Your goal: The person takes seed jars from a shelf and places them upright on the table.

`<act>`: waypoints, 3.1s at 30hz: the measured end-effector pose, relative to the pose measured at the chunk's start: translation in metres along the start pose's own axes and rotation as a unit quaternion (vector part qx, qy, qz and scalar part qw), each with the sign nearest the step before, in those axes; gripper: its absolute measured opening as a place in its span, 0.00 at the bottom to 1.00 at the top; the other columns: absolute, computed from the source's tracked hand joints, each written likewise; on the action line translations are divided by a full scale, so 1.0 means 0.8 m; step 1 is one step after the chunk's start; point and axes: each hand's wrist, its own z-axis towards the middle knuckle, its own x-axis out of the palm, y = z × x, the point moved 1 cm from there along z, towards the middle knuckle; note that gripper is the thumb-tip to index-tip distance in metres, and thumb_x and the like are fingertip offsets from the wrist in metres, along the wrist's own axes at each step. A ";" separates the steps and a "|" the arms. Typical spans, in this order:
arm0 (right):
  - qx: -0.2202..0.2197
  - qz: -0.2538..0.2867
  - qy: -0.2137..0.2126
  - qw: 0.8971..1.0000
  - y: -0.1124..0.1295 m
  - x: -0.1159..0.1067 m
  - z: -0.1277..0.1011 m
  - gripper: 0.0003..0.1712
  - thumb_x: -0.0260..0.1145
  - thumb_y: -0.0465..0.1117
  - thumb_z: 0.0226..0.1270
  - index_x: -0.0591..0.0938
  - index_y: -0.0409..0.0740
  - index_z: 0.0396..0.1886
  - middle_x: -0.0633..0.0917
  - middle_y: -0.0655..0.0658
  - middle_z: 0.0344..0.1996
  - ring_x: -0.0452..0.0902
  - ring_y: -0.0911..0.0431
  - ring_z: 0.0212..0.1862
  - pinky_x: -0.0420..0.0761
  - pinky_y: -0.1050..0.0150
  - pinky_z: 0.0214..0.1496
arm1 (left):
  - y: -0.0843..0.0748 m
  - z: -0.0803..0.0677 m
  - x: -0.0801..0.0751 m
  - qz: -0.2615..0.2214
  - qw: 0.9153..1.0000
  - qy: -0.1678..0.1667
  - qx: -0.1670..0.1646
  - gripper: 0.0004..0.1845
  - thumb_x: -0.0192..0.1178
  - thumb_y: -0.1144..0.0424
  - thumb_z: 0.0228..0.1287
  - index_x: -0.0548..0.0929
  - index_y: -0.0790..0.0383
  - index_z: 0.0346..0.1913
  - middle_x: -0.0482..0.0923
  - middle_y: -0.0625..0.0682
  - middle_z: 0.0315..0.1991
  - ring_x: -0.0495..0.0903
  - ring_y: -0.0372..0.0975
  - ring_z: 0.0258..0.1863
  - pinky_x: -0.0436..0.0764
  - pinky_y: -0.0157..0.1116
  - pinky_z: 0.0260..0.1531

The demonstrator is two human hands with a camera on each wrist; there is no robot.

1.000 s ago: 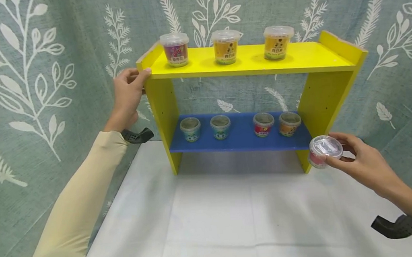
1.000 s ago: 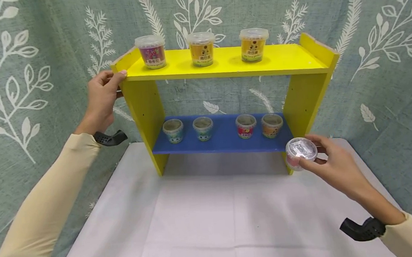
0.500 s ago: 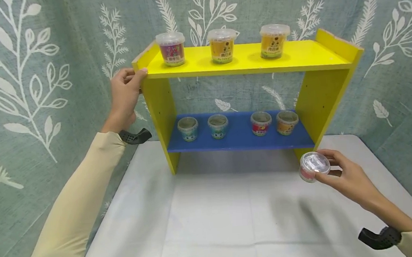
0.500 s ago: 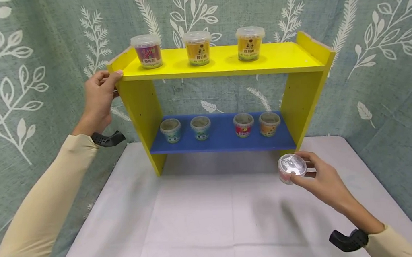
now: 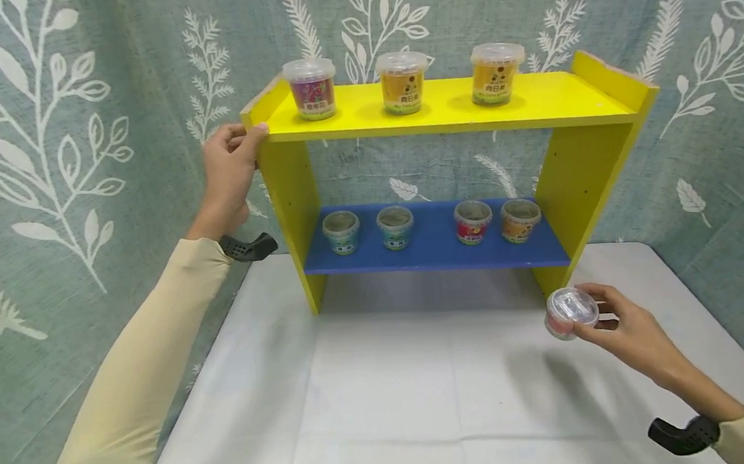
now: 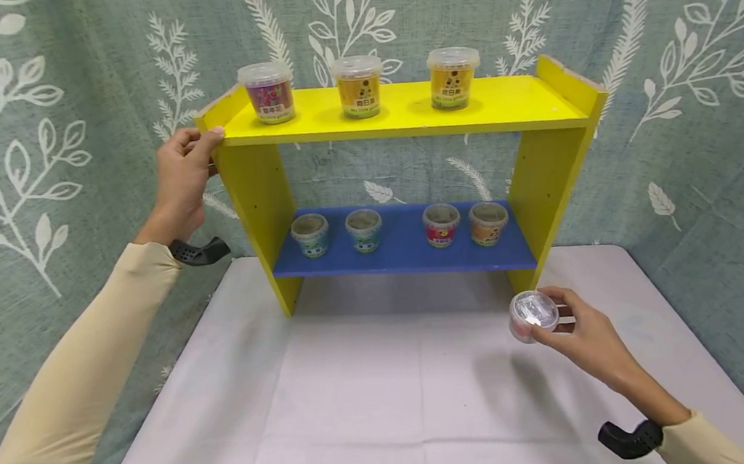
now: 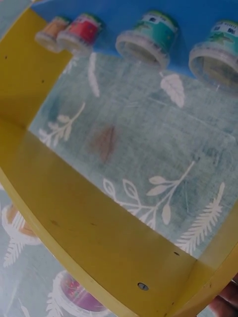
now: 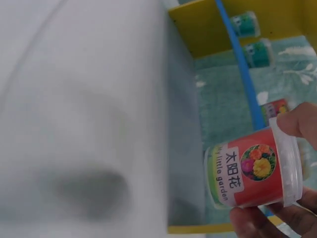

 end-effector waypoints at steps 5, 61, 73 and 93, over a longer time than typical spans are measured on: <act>0.010 -0.001 0.010 1.000 -0.017 0.010 0.001 0.45 0.73 0.55 0.69 0.65 0.38 0.74 0.76 0.29 0.63 0.80 0.39 0.55 0.81 0.73 0.43 | -0.001 0.000 0.001 0.013 1.000 -0.005 0.000 0.19 0.66 0.47 0.70 0.82 0.57 0.52 0.79 0.52 0.46 0.78 0.42 0.42 0.74 0.38 0.47; 0.038 -0.035 0.023 0.998 -0.077 0.045 0.019 0.50 0.72 0.61 0.67 0.66 0.30 0.73 0.76 0.24 0.62 0.79 0.33 0.56 0.84 0.43 0.48 | -0.001 -0.001 -0.003 0.018 0.999 0.013 -0.029 0.21 0.67 0.46 0.69 0.80 0.56 0.55 0.77 0.51 0.49 0.80 0.43 0.45 0.76 0.39 0.52; 0.058 -0.030 0.036 0.997 -0.080 0.048 0.021 0.51 0.69 0.63 0.69 0.63 0.32 0.75 0.74 0.23 0.64 0.77 0.32 0.58 0.83 0.43 0.49 | -0.003 -0.001 -0.005 0.031 0.999 0.016 -0.031 0.23 0.66 0.45 0.70 0.79 0.55 0.58 0.77 0.51 0.53 0.78 0.43 0.48 0.75 0.41 0.55; 0.054 -0.026 0.017 0.998 -0.054 0.004 0.024 0.50 0.64 0.63 0.74 0.58 0.33 0.78 0.71 0.23 0.65 0.74 0.28 0.60 0.81 0.36 0.52 | -0.002 0.002 -0.004 0.050 0.998 0.019 -0.024 0.25 0.64 0.44 0.70 0.78 0.56 0.60 0.76 0.51 0.53 0.78 0.43 0.49 0.76 0.42 0.56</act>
